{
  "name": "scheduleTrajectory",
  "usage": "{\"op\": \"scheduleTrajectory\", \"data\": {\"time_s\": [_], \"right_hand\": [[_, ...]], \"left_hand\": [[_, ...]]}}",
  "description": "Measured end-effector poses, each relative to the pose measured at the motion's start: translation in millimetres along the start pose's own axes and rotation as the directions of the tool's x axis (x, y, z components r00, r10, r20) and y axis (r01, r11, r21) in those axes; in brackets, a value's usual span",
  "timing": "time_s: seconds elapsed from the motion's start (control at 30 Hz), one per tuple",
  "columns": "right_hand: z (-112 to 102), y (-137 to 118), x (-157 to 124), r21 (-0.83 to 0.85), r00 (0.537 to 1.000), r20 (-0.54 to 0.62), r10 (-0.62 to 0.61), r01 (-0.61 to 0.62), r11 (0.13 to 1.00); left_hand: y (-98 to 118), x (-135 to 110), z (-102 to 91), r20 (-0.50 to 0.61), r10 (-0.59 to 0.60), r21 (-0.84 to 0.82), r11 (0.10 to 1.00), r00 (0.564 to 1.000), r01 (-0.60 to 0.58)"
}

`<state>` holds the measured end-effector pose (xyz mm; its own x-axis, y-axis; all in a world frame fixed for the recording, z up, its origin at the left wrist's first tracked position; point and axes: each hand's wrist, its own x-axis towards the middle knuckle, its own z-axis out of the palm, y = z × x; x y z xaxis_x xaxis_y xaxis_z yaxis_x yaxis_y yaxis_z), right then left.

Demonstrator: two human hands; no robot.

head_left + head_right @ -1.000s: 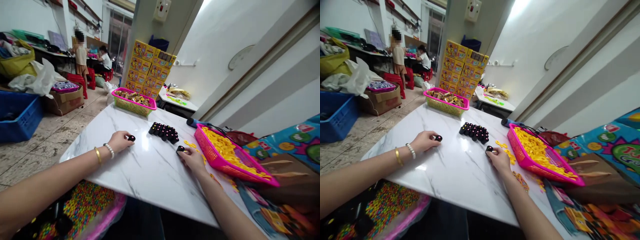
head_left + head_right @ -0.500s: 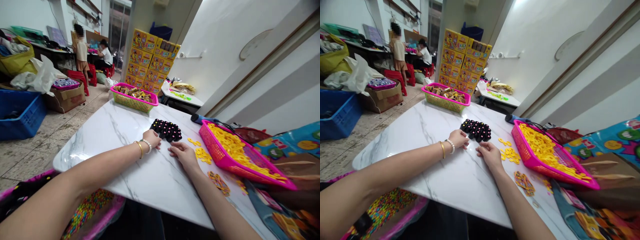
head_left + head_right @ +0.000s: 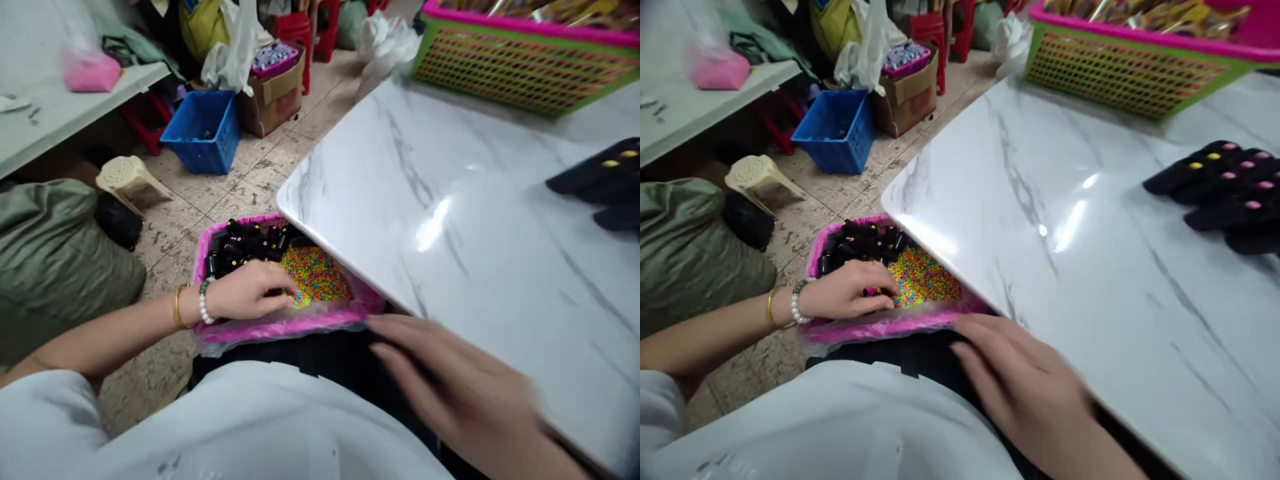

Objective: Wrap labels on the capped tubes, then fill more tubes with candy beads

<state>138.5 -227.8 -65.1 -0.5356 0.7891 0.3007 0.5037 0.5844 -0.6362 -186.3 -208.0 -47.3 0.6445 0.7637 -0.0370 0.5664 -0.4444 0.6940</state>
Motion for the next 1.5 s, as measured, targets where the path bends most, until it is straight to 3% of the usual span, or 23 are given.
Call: {"op": "scheduleTrajectory", "data": {"time_s": [0.07,0.1,0.17,0.27,0.33,0.4,0.5,0.6,0.67,0.77,0.83,0.9,0.97,1.1,1.27,1.33,1.5], "right_hand": [[48.0,-22.9,29.9,-0.014,0.977,0.177,-0.116,0.121,0.993],[67.3,-26.2,46.3,-0.019,0.956,0.277,-0.097,0.107,0.994],[96.5,-23.7,79.3,-0.077,0.897,0.441,0.033,0.001,0.997],[127.4,-22.2,122.1,-0.244,0.815,0.533,0.228,-0.110,0.964],[144.7,-28.2,139.5,-0.325,0.768,0.576,0.281,-0.101,0.940],[156.0,-33.1,145.5,-0.338,0.724,0.634,0.273,-0.057,0.939],[152.2,-25.1,138.5,-0.205,0.711,0.690,0.136,0.012,0.979],[131.7,-1.0,124.9,-0.070,0.780,0.625,0.029,0.018,0.997],[121.9,13.1,116.7,-0.131,0.819,0.571,0.054,0.026,0.991],[123.1,18.3,108.6,-0.261,0.772,0.629,0.087,0.104,0.960],[129.5,14.0,106.5,-0.221,0.724,0.687,0.062,0.127,0.967],[132.5,10.0,105.4,-0.095,0.727,0.686,0.011,0.074,0.993],[128.4,10.4,103.2,0.041,0.774,0.634,-0.010,-0.021,0.999],[105.7,20.4,91.7,0.174,0.856,0.503,0.116,-0.232,0.957],[89.3,24.5,77.7,0.404,0.819,0.517,0.249,-0.490,0.773],[91.0,24.1,76.1,0.441,0.825,0.500,0.264,-0.505,0.742],[100.0,25.8,75.8,0.389,0.854,0.423,0.304,-0.474,0.790]], "left_hand": [[-20.4,-30.1,21.0,0.062,-0.027,0.081,0.996,0.998,0.021],[-27.0,-39.8,29.4,0.054,-0.041,0.093,0.995,0.998,0.035],[-32.1,-51.1,38.1,-0.063,-0.102,0.116,0.987,0.993,0.109],[-28.5,-55.6,35.0,-0.250,-0.241,0.266,0.914,0.938,0.306],[-26.1,-54.7,31.4,-0.226,-0.313,0.404,0.832,0.923,0.381],[-26.4,-53.7,30.9,-0.144,-0.349,0.479,0.794,0.926,0.374],[-29.8,-55.4,33.3,-0.045,-0.328,0.485,0.819,0.944,0.308],[-32.0,-57.8,33.4,-0.002,-0.311,0.488,0.829,0.950,0.272],[-31.8,-56.7,32.3,0.012,-0.310,0.502,0.824,0.951,0.262],[-29.1,-50.5,31.7,0.050,-0.301,0.511,0.827,0.952,0.234],[-26.1,-45.8,32.7,0.064,-0.299,0.511,0.829,0.952,0.227],[-22.7,-42.7,33.7,0.064,-0.301,0.505,0.832,0.951,0.230],[-19.1,-41.6,33.6,0.070,-0.307,0.479,0.845,0.949,0.238],[-13.7,-39.0,29.2,0.083,-0.320,0.382,0.885,0.944,0.267],[-19.6,-19.4,33.1,-0.001,-0.237,0.397,0.892,0.972,0.218],[-26.4,-7.6,41.8,0.058,-0.225,0.451,0.875,0.973,0.176],[-38.4,18.3,64.7,0.185,-0.106,0.529,0.849,0.977,-0.008]]}}
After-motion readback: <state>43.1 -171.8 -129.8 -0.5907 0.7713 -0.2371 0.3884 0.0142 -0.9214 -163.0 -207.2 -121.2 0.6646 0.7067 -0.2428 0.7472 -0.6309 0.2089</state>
